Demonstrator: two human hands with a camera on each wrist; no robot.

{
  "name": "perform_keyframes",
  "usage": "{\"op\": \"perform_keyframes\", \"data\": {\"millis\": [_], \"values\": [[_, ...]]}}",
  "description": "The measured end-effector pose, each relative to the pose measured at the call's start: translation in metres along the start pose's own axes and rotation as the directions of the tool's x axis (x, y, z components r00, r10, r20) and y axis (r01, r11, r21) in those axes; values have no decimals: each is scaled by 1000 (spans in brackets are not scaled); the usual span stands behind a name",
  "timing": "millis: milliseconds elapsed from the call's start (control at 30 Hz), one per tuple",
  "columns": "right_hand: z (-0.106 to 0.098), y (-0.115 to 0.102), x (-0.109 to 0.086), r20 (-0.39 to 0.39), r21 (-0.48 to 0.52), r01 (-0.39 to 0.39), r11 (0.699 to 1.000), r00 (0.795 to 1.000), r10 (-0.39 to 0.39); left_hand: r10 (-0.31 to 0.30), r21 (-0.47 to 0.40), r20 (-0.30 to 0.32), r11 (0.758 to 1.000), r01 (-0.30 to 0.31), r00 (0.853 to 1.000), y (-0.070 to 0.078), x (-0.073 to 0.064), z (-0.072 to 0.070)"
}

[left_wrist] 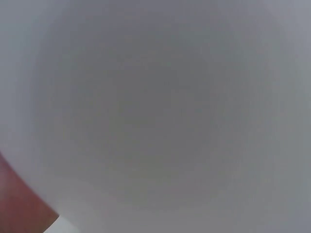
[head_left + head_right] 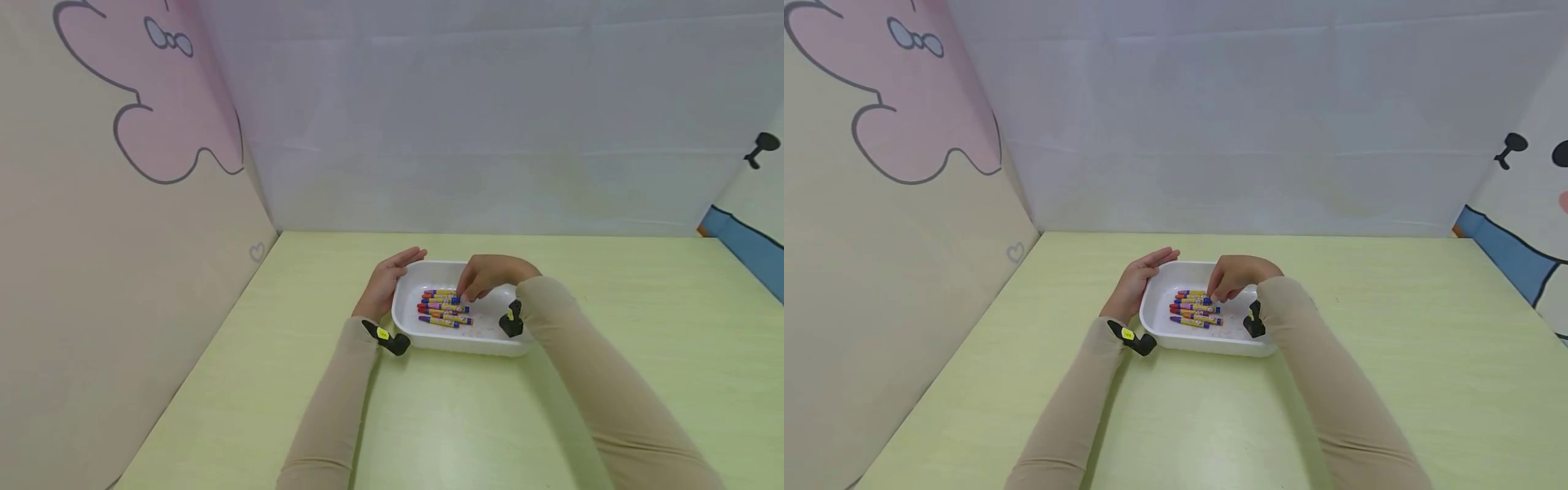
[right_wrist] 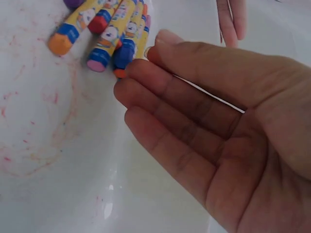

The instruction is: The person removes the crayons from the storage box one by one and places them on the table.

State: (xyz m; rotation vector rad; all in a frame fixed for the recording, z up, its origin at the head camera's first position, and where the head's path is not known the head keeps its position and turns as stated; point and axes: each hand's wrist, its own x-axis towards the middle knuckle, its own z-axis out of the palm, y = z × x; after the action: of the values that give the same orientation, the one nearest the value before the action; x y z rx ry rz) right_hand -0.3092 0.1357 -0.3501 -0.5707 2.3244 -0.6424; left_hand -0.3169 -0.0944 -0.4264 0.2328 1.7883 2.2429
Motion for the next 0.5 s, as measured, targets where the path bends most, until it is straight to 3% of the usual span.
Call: {"op": "perform_keyframes", "data": {"millis": [333,500], "values": [[9,4,9,2,-39,4,999,1000,-3,-10,0,-41,1000,10,999,0,0,4],[12,8,13,5,-12,20,1000,1000,-20,-12,-2,-59,1000,12,998,-1,-1,5]]}}
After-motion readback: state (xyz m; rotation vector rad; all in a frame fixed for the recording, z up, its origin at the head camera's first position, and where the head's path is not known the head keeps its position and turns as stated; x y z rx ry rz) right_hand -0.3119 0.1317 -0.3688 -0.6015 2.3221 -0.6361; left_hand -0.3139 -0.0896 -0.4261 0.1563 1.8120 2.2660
